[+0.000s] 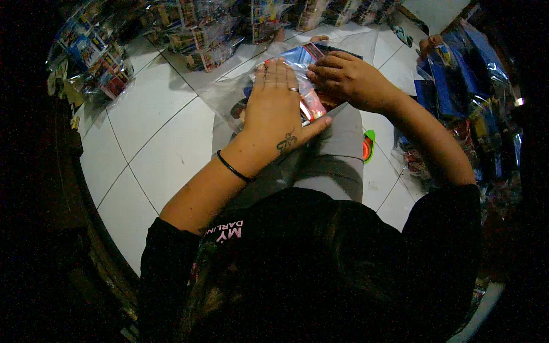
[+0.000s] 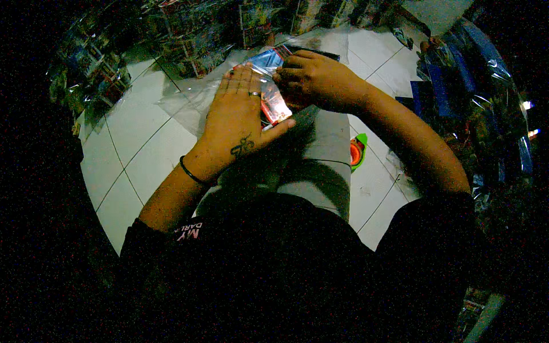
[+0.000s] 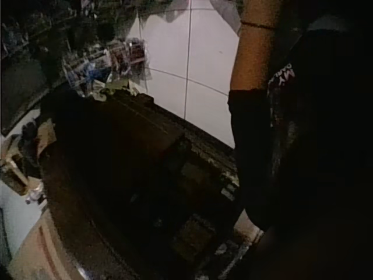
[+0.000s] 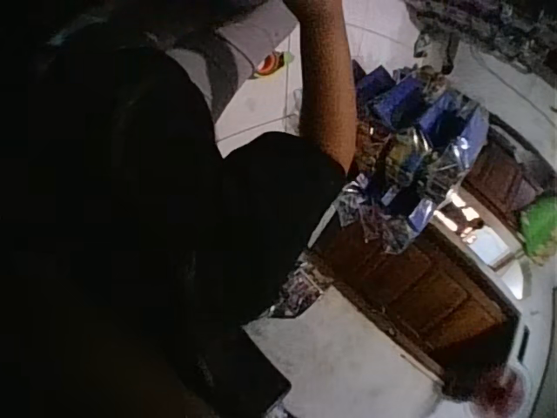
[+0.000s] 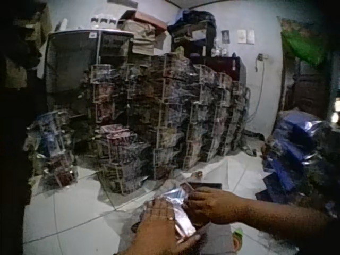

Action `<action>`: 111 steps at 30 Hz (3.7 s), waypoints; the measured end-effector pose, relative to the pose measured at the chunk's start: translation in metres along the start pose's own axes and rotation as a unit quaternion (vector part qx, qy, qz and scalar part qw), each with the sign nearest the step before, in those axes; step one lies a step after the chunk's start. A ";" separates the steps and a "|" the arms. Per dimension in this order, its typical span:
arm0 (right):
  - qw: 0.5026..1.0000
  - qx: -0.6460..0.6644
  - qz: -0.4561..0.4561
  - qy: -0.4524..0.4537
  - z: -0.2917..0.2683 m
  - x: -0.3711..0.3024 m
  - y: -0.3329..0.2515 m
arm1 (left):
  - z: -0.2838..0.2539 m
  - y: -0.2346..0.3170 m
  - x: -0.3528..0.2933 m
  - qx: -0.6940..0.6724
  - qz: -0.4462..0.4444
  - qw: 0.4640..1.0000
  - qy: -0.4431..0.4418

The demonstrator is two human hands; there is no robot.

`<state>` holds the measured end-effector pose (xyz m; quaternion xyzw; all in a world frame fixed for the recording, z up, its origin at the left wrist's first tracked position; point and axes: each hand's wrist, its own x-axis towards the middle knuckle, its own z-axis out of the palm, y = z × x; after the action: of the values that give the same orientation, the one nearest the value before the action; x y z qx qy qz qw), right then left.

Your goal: The person sits on the floor and repeatedly wraps wooden toy cars in clear plastic bags. They use a handheld tape dispenser to seal the bags, then place the packaged items aside. The process is repeated for multiple toy cars.

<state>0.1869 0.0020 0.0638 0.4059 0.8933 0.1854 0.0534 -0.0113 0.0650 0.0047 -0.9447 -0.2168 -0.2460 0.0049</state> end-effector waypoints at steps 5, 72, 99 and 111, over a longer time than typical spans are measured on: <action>0.997 0.011 0.044 0.066 0.004 -0.006 -0.015 | -0.031 0.023 -0.006 0.064 -0.030 0.995 -0.066; 0.855 0.145 0.486 0.106 -0.092 -0.068 -0.188 | 0.029 0.016 -0.032 -0.063 0.182 0.941 0.279; 0.341 0.447 0.638 0.527 0.314 -0.240 -0.166 | -0.042 -0.041 -0.032 0.200 0.453 0.868 -0.020; 0.713 0.457 0.421 0.325 0.125 0.010 -0.116 | -0.100 -0.066 0.060 0.224 0.429 0.868 -0.110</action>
<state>0.1292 -0.0241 -0.0951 0.6291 0.5682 -0.1217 -0.5163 -0.0378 0.1372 0.1143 -0.9391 0.1610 -0.0594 0.2976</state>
